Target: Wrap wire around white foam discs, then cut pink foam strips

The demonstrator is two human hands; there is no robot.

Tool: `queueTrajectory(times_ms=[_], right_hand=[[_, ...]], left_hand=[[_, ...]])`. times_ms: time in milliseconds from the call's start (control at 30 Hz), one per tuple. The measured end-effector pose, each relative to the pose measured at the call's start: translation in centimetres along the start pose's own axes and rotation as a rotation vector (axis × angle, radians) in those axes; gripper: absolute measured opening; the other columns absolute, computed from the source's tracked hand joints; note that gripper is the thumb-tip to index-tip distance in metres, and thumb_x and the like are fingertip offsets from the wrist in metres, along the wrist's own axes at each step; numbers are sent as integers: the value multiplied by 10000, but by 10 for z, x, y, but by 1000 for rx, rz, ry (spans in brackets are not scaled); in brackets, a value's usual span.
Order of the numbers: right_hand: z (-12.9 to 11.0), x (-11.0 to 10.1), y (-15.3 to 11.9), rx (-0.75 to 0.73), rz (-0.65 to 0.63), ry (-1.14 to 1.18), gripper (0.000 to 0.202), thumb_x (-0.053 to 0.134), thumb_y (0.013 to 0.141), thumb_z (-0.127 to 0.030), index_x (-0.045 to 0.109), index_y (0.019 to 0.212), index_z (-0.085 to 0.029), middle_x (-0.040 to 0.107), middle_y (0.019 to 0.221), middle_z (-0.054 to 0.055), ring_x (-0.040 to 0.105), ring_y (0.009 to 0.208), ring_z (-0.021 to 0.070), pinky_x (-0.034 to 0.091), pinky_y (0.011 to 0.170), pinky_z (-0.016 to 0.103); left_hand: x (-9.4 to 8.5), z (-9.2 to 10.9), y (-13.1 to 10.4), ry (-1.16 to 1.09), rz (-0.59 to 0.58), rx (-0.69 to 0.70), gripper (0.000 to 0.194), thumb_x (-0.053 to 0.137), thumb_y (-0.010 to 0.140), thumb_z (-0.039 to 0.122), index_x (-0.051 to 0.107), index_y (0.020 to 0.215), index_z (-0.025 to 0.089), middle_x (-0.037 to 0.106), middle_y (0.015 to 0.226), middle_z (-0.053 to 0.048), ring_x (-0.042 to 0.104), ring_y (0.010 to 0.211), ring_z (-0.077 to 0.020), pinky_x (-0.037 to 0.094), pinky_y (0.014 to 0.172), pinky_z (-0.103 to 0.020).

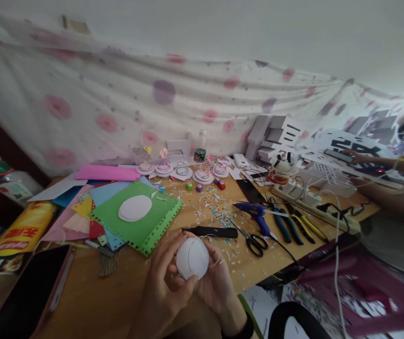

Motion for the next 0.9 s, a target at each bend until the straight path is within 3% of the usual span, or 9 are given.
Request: queueTrajectory(times_ms=[133, 300, 433, 567, 700, 800, 900], right_hand=[[1, 1, 0, 14, 22, -37, 489, 704, 772, -586, 718, 1049, -184, 798, 962, 110, 746, 893, 318, 617, 727, 458], [1, -2, -3, 21, 59, -58, 595, 713, 742, -681, 710, 1044, -168, 793, 956, 125, 743, 921, 335, 627, 712, 462], [-1, -8, -7, -19, 79, -77, 518, 770, 753, -487, 649, 1143, -167, 790, 950, 113, 751, 912, 309, 624, 741, 424], [2, -6, -12, 44, 30, -94, 522, 688, 698, -287, 589, 1194, -160, 780, 981, 116, 754, 921, 314, 603, 801, 437], [2, -3, -13, 56, 23, -109, 546, 614, 645, -247, 580, 1183, -165, 764, 1058, 116, 723, 1011, 336, 577, 848, 453], [1, -1, -13, 46, 14, -107, 542, 603, 619, -227, 600, 1156, -149, 759, 1096, 121, 695, 1061, 337, 557, 884, 450], [5, 1, -12, 77, -20, -92, 561, 625, 632, -256, 603, 1181, -144, 757, 1102, 127, 699, 1041, 335, 549, 880, 447]], left_hand=[[9, -4, 0, 46, -64, -42, 627, 688, 813, 185, 503, 1390, 350, 573, 1445, -69, 501, 1359, -301, 421, 1116, -546], [12, -8, 0, 88, -72, -51, 765, 802, 710, 169, 503, 1395, 328, 582, 1440, -93, 501, 1364, -327, 457, 1088, -551], [10, -8, 0, 64, -23, -68, 711, 784, 666, 123, 580, 1329, 279, 625, 1400, -113, 556, 1326, -328, 544, 1009, -483], [5, -11, 1, 6, -31, -172, 632, 787, 656, 154, 642, 1263, 254, 658, 1367, -118, 598, 1284, -334, 537, 1023, -492], [1, -15, -3, -60, -50, -252, 605, 820, 643, 191, 672, 1226, 254, 641, 1384, -127, 602, 1275, -354, 538, 1021, -503], [8, -30, -14, -264, -58, -416, 627, 833, 641, 205, 651, 1238, 270, 597, 1432, -130, 696, 1136, -343, 638, 824, -416], [18, -43, -23, -448, -63, -564, 683, 847, 634, 204, 601, 1266, 284, 666, 1338, -112, 772, 920, -287, 654, 695, -353]])
Point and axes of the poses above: each hand's wrist, its own y-axis towards the middle knuckle, its own x-axis out of the palm, z = x × y, the point moved 9 cm from there along y, towards the middle knuckle
